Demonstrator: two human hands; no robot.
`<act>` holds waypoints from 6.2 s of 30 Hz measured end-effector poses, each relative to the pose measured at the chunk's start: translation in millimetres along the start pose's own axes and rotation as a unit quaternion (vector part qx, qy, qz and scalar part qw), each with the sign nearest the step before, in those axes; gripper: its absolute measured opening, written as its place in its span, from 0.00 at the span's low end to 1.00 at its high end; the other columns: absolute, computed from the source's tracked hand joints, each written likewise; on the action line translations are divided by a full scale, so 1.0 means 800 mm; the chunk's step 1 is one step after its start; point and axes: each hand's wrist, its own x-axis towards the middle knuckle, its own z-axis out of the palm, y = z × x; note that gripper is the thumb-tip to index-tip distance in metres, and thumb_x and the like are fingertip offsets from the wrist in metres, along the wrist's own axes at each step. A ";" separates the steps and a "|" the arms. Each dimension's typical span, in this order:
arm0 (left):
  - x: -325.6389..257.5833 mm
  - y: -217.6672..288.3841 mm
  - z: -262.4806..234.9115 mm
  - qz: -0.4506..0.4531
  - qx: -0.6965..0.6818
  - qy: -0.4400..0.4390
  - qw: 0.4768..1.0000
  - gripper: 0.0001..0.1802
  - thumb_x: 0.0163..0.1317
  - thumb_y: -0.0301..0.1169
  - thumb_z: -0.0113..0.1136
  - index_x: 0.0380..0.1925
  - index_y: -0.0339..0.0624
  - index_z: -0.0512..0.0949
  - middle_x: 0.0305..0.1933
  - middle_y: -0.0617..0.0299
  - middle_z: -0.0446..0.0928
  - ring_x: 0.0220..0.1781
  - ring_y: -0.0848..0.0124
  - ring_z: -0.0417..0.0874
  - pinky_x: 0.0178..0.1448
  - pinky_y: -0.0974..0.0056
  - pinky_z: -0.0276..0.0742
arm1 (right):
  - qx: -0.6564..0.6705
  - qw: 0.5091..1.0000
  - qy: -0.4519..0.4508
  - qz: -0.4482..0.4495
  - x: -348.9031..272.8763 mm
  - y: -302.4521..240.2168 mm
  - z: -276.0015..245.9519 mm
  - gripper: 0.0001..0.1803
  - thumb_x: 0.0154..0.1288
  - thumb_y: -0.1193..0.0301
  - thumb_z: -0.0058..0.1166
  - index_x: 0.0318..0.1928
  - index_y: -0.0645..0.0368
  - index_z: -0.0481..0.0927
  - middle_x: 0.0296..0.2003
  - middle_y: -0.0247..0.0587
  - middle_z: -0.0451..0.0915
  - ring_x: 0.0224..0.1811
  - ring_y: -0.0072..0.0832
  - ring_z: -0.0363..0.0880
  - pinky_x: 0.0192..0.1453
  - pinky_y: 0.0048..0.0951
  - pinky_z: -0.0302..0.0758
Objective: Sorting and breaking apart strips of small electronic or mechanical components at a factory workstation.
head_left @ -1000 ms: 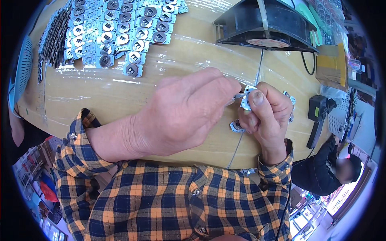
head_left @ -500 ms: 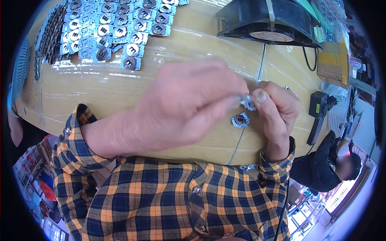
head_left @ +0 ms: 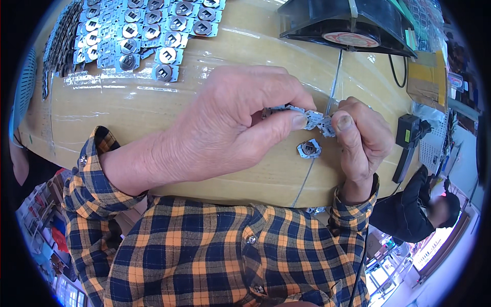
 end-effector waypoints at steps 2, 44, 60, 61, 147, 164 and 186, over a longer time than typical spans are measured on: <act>-0.001 -0.004 0.001 0.024 0.041 0.000 0.999 0.09 0.61 0.17 0.58 0.41 0.33 0.80 0.33 0.61 0.80 0.30 0.79 0.80 0.29 0.77 0.74 | -0.057 0.998 0.006 0.026 -0.001 -0.005 -0.001 0.10 0.61 0.75 0.59 0.24 0.67 0.79 0.16 0.39 0.71 0.16 0.26 0.68 0.20 0.27 0.60; -0.004 0.002 0.008 0.008 -0.121 0.035 0.992 0.10 0.65 0.18 0.54 0.45 0.30 0.79 0.35 0.59 0.77 0.28 0.79 0.81 0.26 0.77 0.76 | 0.098 0.989 -0.016 0.107 -0.007 -0.011 0.006 0.15 0.67 0.68 0.58 0.24 0.64 0.79 0.15 0.31 0.72 0.15 0.19 0.67 0.20 0.23 0.61; 0.003 0.016 -0.010 -0.185 -0.428 -0.083 0.881 0.11 0.66 0.24 0.59 0.46 0.29 0.77 0.31 0.57 0.81 0.26 0.77 0.83 0.25 0.75 0.79 | 0.512 0.811 -0.039 0.281 -0.005 -0.028 0.014 0.21 0.77 0.66 0.43 0.26 0.65 0.71 0.12 0.30 0.66 0.10 0.16 0.59 0.13 0.21 0.55; 0.002 0.015 -0.009 -0.181 -0.438 -0.068 0.878 0.11 0.66 0.24 0.59 0.46 0.29 0.77 0.31 0.57 0.82 0.27 0.77 0.83 0.27 0.74 0.80 | 0.542 0.790 -0.033 0.283 -0.004 -0.024 0.015 0.21 0.78 0.66 0.40 0.25 0.64 0.69 0.11 0.31 0.63 0.10 0.15 0.58 0.11 0.21 0.53; -0.001 0.005 -0.001 -0.131 -0.415 -0.035 0.899 0.08 0.62 0.22 0.63 0.40 0.29 0.78 0.33 0.52 0.82 0.26 0.74 0.85 0.26 0.73 0.82 | 0.551 0.788 -0.101 0.256 -0.010 -0.014 0.012 0.17 0.75 0.67 0.47 0.35 0.71 0.76 0.13 0.36 0.69 0.10 0.17 0.62 0.13 0.21 0.59; 0.003 -0.002 0.004 0.192 0.095 0.090 0.973 0.16 0.49 0.15 0.66 0.41 0.34 0.82 0.31 0.55 0.82 0.27 0.67 0.82 0.28 0.68 0.73 | 0.210 0.958 -0.041 0.193 -0.016 -0.012 0.015 0.18 0.74 0.64 0.49 0.35 0.70 0.75 0.16 0.31 0.69 0.14 0.14 0.63 0.17 0.18 0.60; 0.004 -0.008 0.005 0.132 0.091 0.089 0.983 0.13 0.49 0.14 0.63 0.37 0.34 0.81 0.31 0.54 0.81 0.28 0.65 0.83 0.29 0.68 0.74 | 0.137 0.970 -0.042 0.195 -0.005 -0.014 0.010 0.17 0.73 0.66 0.50 0.29 0.65 0.75 0.18 0.31 0.70 0.17 0.15 0.64 0.22 0.19 0.59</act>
